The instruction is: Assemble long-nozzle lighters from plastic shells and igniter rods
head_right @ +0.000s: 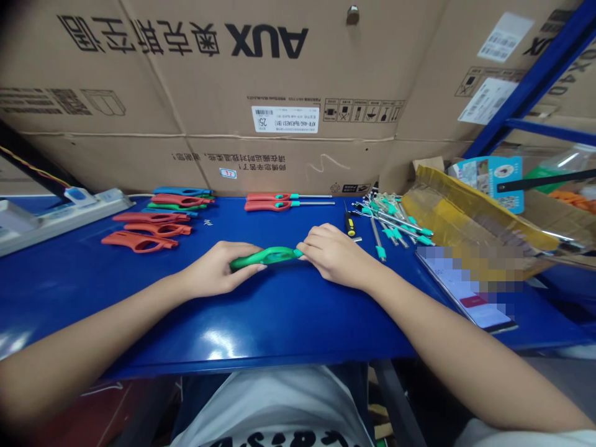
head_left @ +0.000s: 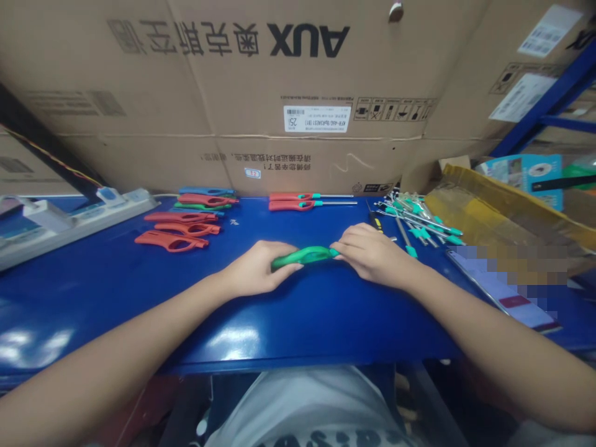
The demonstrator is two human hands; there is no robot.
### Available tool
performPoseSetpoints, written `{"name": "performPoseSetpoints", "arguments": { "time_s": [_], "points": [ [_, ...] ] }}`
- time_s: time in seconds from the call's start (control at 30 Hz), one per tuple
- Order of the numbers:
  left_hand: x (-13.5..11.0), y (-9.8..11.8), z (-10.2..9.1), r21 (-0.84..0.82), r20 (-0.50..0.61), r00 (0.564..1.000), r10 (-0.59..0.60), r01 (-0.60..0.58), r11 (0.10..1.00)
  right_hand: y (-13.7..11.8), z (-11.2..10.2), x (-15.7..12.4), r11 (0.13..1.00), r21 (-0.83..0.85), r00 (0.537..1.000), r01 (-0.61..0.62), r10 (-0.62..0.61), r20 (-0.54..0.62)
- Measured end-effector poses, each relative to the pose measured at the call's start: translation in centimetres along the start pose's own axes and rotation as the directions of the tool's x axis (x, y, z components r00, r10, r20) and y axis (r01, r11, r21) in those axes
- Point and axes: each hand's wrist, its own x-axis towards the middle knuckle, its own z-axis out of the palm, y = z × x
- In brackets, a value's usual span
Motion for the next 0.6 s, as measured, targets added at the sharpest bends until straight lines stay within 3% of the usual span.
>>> {"name": "performPoseSetpoints", "arguments": {
  "time_s": [0.13,0.4,0.6],
  "points": [
    [-0.1,0.2,0.1,-0.080,0.013,0.999,-0.051,0.052,0.995,-0.6,0.6,-0.1,1.000,-0.018,1.000,0.018,-0.018,-0.008],
    [-0.5,0.4,0.2,0.022,-0.024,0.997,0.070,-0.069,0.997,-1.6,0.4,0.2,1.000,-0.002,1.000,-0.030,0.030,0.003],
    [-0.1,0.1,0.1,-0.009,0.001,1.000,-0.007,0.007,1.000,-1.3,0.8,0.0,0.998,-0.047,0.999,-0.039,0.040,0.011]
  ]
}}
